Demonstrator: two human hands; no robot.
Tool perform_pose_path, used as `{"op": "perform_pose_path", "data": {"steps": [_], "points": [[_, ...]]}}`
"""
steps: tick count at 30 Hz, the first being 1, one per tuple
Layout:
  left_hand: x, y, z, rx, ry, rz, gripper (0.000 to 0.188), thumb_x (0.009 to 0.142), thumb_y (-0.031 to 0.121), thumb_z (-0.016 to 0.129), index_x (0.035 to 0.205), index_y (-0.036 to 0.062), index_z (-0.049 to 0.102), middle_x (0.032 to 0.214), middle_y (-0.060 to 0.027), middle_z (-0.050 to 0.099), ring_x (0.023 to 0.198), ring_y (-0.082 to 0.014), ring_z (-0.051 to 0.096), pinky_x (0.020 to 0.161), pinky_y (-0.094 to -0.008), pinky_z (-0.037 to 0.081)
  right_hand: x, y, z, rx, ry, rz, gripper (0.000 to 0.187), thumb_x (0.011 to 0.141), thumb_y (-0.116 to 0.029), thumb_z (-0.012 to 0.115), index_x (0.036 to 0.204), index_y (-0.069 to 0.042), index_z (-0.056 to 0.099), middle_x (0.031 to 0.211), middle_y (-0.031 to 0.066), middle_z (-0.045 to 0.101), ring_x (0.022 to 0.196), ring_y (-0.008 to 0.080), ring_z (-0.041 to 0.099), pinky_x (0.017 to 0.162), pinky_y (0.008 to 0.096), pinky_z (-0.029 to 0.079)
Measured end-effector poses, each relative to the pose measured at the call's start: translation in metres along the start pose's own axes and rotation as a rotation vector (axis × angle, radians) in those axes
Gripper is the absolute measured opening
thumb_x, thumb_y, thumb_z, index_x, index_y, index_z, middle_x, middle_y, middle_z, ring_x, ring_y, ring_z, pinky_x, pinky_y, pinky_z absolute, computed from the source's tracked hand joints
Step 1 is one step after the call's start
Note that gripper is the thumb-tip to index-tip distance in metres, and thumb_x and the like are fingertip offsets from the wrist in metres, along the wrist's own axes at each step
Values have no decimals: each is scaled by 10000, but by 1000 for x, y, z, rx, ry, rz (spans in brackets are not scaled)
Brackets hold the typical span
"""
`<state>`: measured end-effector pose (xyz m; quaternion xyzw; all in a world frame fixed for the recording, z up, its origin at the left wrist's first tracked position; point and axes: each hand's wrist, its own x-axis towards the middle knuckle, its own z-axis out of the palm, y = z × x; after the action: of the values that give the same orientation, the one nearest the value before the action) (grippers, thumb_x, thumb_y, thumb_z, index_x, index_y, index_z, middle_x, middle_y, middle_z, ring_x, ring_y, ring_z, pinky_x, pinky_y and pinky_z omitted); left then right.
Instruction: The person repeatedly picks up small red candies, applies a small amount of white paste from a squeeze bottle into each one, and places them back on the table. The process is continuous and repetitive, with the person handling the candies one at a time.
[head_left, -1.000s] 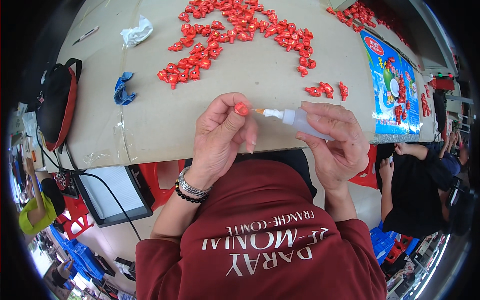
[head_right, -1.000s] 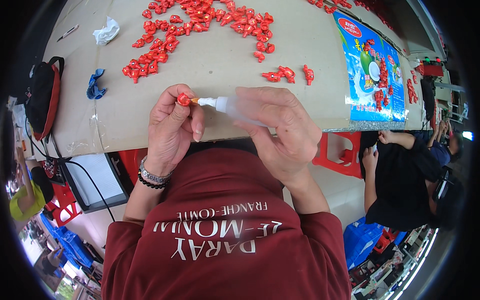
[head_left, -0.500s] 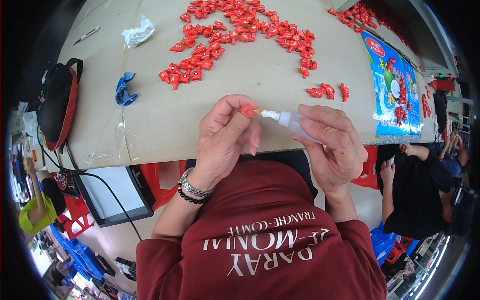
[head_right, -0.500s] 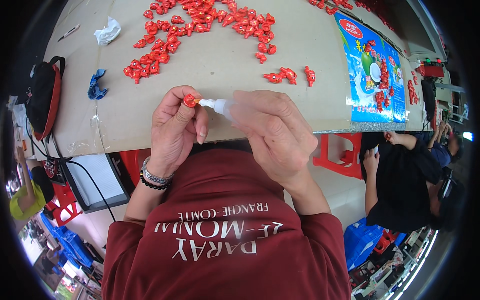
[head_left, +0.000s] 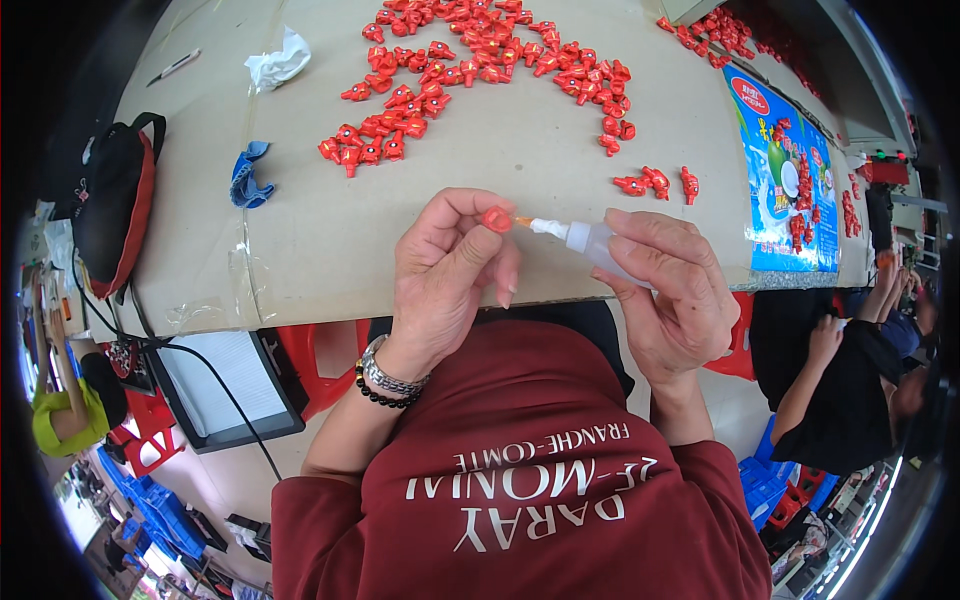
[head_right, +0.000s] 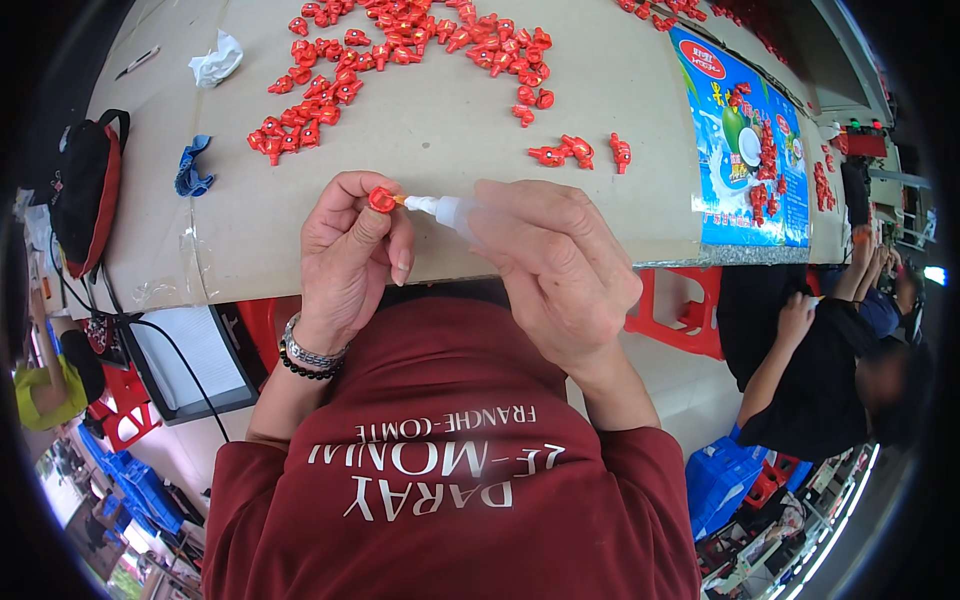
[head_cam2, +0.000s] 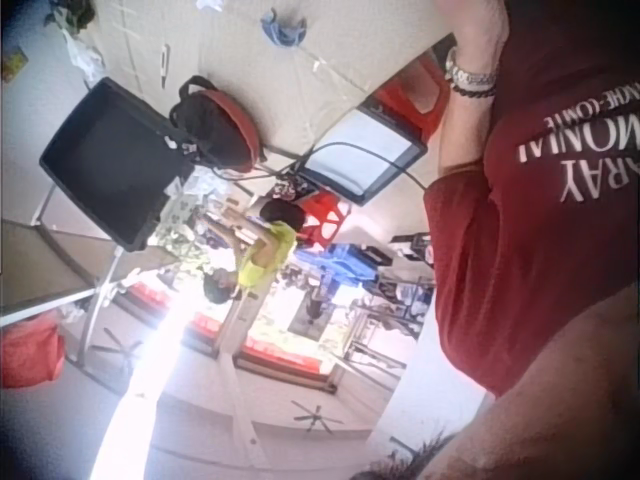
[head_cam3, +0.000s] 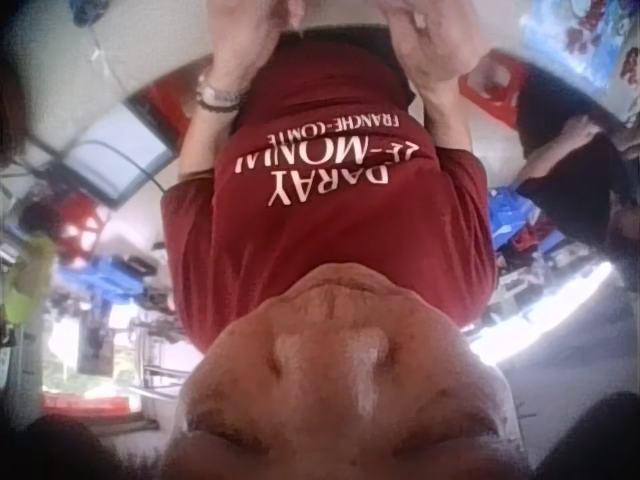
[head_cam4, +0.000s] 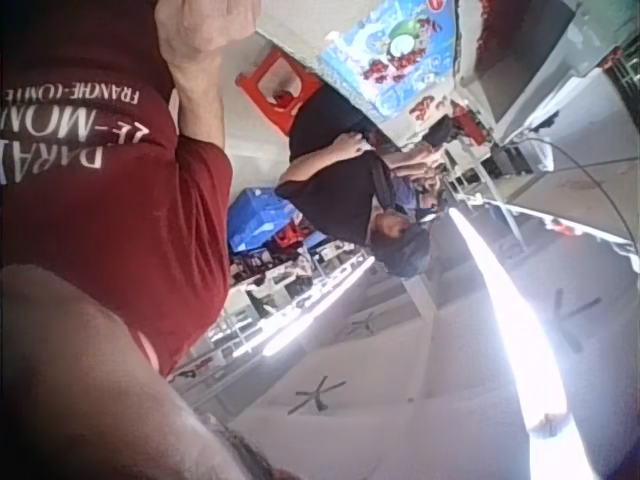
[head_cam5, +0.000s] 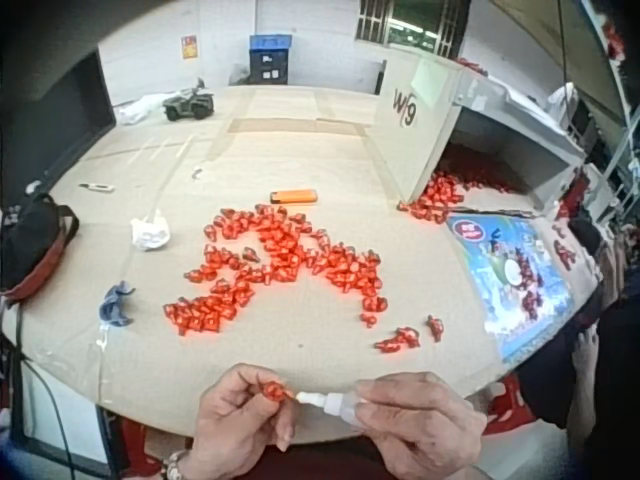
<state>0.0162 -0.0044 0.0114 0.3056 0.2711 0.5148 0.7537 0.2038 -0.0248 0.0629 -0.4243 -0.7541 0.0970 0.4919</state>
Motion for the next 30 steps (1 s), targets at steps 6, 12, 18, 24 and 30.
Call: {"op": "perform_pose_path", "data": {"steps": [6,12,18,24,30], "points": [[-1,-2,0,-5,21,45,164,936,101,558,1059,-3,525,770,-52,569,568,-115,548,480,-231,445,-1,0,-1,-13,0,9,299,654,55,770,910,2,625,960,179,663,863,273,658,706,330,552],[0,-3,1,-28,22,58,144,928,71,558,1047,-3,525,790,-60,582,569,-119,551,476,-233,446,-2,0,0,-20,-6,20,300,654,52,772,911,-1,627,964,177,662,871,272,657,703,330,553],[0,-4,-2,-44,-10,73,126,923,53,561,1031,-1,528,801,-67,591,569,-122,552,479,-235,447,-1,1,0,-39,-21,10,305,652,52,773,915,1,627,971,175,662,871,271,656,708,328,551],[-1,-3,0,20,41,123,129,915,77,580,1015,15,529,807,-71,577,545,-121,528,450,-228,432,-1,-1,-2,33,17,19,312,652,66,770,916,6,615,965,200,656,873,278,658,714,335,555],[4,0,-7,188,18,300,138,912,40,571,1032,15,509,1093,-137,560,550,-134,543,451,-234,443,-4,0,-1,138,112,111,298,627,101,751,886,20,627,916,176,669,793,243,665,656,304,548]]}}
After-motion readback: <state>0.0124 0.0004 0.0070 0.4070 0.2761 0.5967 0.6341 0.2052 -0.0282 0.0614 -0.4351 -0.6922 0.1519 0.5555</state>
